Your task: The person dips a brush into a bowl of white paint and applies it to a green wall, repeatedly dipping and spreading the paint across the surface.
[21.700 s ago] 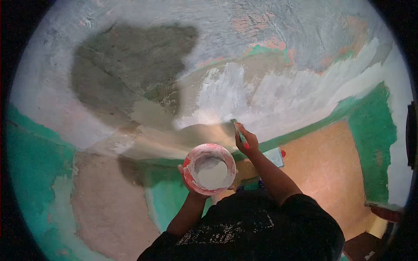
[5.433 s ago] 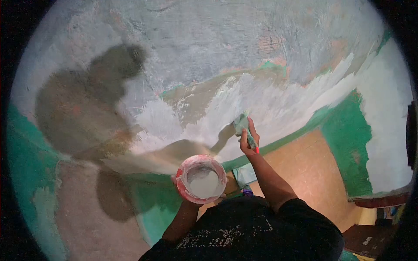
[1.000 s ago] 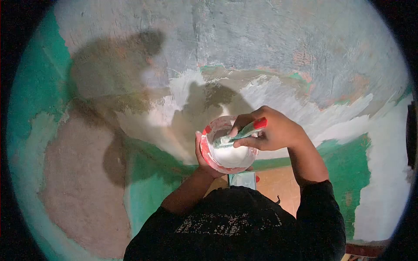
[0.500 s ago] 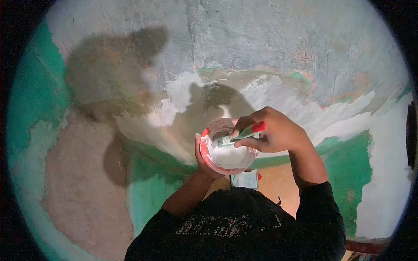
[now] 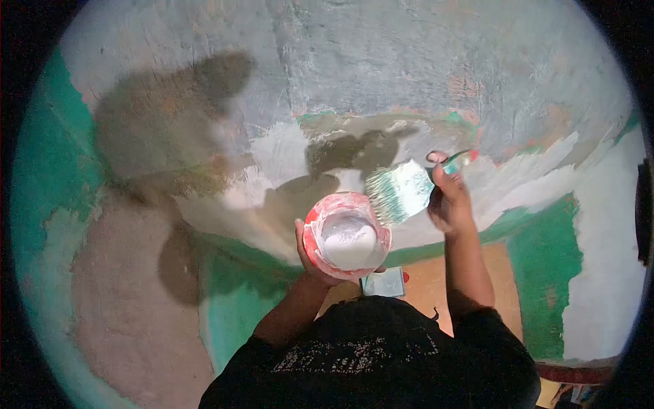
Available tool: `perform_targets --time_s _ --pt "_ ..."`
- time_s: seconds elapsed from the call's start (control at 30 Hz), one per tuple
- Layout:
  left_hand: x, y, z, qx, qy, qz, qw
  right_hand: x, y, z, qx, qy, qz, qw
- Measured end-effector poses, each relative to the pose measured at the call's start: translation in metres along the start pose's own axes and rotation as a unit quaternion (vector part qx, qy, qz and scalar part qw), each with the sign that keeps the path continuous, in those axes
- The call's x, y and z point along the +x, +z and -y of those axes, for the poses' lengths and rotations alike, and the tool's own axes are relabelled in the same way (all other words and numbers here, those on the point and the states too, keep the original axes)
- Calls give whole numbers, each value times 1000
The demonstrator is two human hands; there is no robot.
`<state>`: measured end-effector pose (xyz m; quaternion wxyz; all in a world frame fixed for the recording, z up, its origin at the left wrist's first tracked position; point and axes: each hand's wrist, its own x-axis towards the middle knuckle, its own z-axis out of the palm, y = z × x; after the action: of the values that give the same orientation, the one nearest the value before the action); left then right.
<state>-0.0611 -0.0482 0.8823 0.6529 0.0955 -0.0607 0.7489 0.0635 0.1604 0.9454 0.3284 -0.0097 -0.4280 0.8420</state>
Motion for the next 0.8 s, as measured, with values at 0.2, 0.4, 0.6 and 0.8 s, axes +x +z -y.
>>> perform_targets --time_s 0.2,0.4,0.6,0.8 --pt "4 -11 -2 -1 -40 22 999 -25 -21 -55 214 119 -100 965" --pt "9 -16 8 -100 -15 -10 995 -55 -26 -51 261 80 -175 946" --pt "15 -34 10 9 -72 14 997 -85 -45 -41 222 67 -218 948" --pt "13 -31 16 1 -61 -19 998 -76 -78 -18 36 -24 -349 936"
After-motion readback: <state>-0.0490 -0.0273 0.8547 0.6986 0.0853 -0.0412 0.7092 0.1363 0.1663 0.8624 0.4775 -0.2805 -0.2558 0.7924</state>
